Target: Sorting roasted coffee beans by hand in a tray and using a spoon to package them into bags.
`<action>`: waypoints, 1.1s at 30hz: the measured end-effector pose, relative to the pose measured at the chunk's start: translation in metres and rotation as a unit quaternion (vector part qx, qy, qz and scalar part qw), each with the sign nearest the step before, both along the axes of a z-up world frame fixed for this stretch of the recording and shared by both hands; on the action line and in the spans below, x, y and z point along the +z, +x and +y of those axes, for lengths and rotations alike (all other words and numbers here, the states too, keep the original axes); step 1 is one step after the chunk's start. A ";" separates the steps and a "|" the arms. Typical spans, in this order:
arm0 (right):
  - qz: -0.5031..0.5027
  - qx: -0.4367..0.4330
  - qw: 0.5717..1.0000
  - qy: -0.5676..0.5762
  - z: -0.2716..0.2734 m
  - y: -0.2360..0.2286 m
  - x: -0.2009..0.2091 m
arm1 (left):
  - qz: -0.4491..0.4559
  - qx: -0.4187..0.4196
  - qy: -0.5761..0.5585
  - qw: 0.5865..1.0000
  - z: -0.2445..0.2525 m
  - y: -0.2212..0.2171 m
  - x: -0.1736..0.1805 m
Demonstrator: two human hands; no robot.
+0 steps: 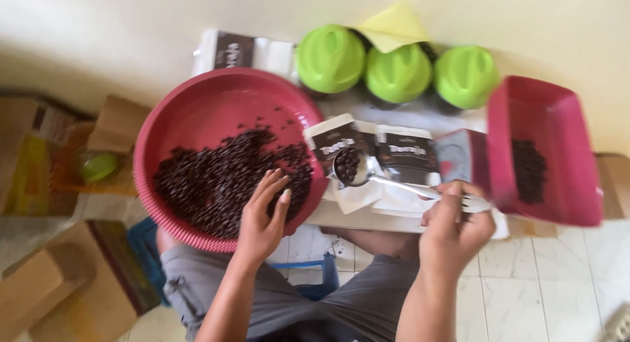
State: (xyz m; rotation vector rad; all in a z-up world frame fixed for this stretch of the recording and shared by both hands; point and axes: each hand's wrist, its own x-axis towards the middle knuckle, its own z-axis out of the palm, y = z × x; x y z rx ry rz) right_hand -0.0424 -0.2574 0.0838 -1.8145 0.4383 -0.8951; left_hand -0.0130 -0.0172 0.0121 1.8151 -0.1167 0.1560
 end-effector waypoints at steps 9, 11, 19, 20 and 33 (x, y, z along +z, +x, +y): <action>-0.106 -0.147 0.983 0.037 -0.087 -0.033 0.032 | -0.010 -0.021 0.065 0.998 -0.009 0.006 -0.014; -0.115 -0.165 0.980 -0.001 -0.107 -0.042 0.027 | -0.015 -0.019 0.075 0.997 -0.009 0.006 -0.014; -0.130 -0.208 0.951 -0.190 -0.171 -0.045 0.010 | -0.001 -0.008 0.088 0.996 -0.006 0.008 -0.014; -0.121 -0.206 0.929 -0.283 -0.178 -0.044 0.008 | -0.003 -0.006 0.087 0.996 -0.006 0.009 -0.014; -0.123 -0.145 0.915 -0.356 -0.168 -0.041 0.010 | 0.022 0.018 0.084 0.996 0.002 0.008 -0.010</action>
